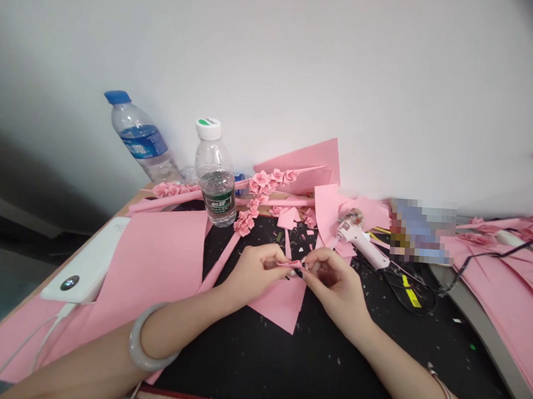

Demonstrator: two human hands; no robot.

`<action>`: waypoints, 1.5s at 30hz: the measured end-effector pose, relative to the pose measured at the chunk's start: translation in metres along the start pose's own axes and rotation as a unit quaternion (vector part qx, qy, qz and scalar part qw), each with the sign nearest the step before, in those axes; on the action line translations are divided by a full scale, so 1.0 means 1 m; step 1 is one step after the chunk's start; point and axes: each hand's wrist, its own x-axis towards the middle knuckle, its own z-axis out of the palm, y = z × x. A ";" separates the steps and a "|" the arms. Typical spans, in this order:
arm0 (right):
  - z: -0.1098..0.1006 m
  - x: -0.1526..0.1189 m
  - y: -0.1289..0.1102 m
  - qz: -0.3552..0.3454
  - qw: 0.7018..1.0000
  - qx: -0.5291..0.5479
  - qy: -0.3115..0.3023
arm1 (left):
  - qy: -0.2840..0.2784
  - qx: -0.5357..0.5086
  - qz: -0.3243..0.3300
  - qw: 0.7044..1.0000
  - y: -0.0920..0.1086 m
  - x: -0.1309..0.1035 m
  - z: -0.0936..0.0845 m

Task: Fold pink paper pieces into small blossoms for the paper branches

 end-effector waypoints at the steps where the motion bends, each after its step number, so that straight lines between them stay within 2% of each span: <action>1: 0.000 0.000 0.000 -0.008 1.000 -0.006 0.001 | 0.003 0.008 0.008 1.000 0.001 0.000 0.000; 8: -0.001 -0.004 -0.003 -0.068 0.997 -0.041 0.004 | 0.008 0.014 0.035 0.999 0.006 0.001 -0.001; 16: -0.001 -0.003 -0.002 -0.099 0.993 -0.065 -0.002 | 0.013 0.016 0.046 0.999 0.005 -0.001 -0.001; 23: -0.002 -0.002 -0.004 -0.123 0.989 -0.077 0.019 | 0.002 0.011 0.043 0.999 0.003 -0.001 0.000; 28: -0.002 -0.002 -0.004 -0.143 0.986 -0.087 0.007 | -0.005 0.077 0.053 0.996 0.007 -0.001 0.000; 31: -0.001 -0.001 -0.001 -0.122 0.989 -0.078 -0.011 | -0.033 0.070 0.024 0.997 0.008 -0.001 0.001; 37: -0.001 0.004 0.005 -0.066 0.997 -0.032 0.000 | -0.074 -0.037 -0.063 0.995 0.006 0.001 0.002; 42: -0.003 0.005 0.009 -0.079 0.995 -0.049 0.045 | -0.081 -0.059 -0.078 0.992 0.008 0.001 0.002; 45: -0.003 0.004 0.009 -0.113 0.988 -0.089 0.048 | -0.077 -0.064 -0.073 0.992 0.010 0.000 0.002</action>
